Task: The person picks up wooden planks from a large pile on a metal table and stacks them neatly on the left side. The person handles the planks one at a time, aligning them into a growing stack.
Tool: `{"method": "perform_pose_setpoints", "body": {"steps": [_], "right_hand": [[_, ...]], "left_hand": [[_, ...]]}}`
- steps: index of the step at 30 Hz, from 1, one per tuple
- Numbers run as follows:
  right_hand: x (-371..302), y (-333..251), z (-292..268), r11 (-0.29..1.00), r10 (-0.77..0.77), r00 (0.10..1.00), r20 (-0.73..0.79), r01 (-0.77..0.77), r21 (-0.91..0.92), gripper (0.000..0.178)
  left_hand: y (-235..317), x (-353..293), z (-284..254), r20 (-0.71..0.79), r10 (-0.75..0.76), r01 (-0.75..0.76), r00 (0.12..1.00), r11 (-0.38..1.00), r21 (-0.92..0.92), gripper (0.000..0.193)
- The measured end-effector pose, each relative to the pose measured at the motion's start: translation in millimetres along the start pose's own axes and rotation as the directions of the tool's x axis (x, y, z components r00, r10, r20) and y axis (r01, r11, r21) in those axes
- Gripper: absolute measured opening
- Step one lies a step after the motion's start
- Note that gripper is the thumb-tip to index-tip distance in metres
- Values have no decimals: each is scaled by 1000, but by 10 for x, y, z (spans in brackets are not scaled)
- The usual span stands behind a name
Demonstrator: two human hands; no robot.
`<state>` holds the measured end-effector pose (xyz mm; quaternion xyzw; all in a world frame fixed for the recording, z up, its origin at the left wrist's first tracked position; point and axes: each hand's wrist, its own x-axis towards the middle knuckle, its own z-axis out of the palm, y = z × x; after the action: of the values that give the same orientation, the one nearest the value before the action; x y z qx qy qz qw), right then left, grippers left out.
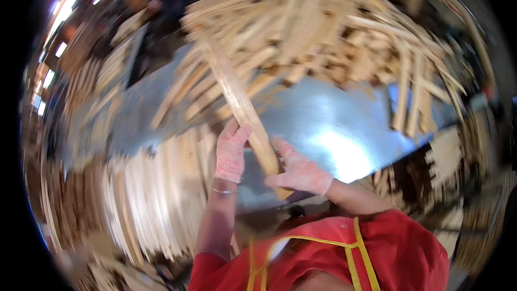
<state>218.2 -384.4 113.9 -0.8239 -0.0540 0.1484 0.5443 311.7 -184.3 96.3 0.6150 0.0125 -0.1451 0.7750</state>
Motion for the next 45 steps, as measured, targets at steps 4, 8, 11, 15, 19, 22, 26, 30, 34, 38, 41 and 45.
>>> {"method": "perform_pose_setpoints", "body": {"steps": [4, 8, 11, 15, 19, 22, 26, 30, 34, 38, 41, 45], "right_hand": [[-729, 903, -825, 969, 244, 882, -403, -232, 80, 98], [-1919, 1742, -1876, 881, 460, 530, -712, -370, 294, 91], [-2822, 2858, -2582, 880, 469, 76, -880, 51, 473, 84], [-4204, 4021, -3295, 779, 608, -292, -739, 35, 627, 76], [-5179, 5129, -4047, 698, 617, -436, -655, -79, 711, 53], [-5769, 5885, -4506, 452, 549, -592, -590, -383, 806, 51], [-5666, 6525, -5116, 516, 587, -564, -581, -292, 805, 60], [-4805, 6654, -5597, 497, 735, -257, -627, -425, 756, 77], [-4427, 6503, -5614, 553, 746, -114, -656, -444, 705, 85], [-4588, 5946, -5694, 779, 568, -11, -823, -315, 542, 50], [-4628, 4980, -6047, 895, 425, 136, -895, 87, 438, 69], [-4098, 2117, -5811, 983, -126, 438, -890, 175, -53, 67]], "left_hand": [[-464, 167, 1458, 376, -142, -94, 916, 834, 544, 46], [-1066, 435, 2345, 448, 10, -411, 894, 419, 810, 57], [-1576, 829, 3057, 482, 47, -479, 875, 231, 847, 65], [-2067, 1169, 4103, 445, -17, -417, 895, 320, 851, 78], [-2980, 1618, 5071, 296, -112, -192, 949, 538, 821, 86], [-3107, 1346, 6050, 119, -69, -70, 991, 488, 870, 85], [-3510, 1587, 5933, 135, 28, -122, 990, 635, 763, 82], [-3581, 1695, 5767, 185, 58, -174, 981, 683, 709, 82], [-3406, 1510, 6013, 97, -98, 10, 990, 753, 658, 82], [-2928, 1385, 5909, 247, -307, 129, 919, 827, 548, 46], [-2437, 825, 5365, 327, -427, 271, 843, 863, 427, 39], [-1951, -447, 4018, 240, -449, 327, 861, 848, 417, 27]]}}
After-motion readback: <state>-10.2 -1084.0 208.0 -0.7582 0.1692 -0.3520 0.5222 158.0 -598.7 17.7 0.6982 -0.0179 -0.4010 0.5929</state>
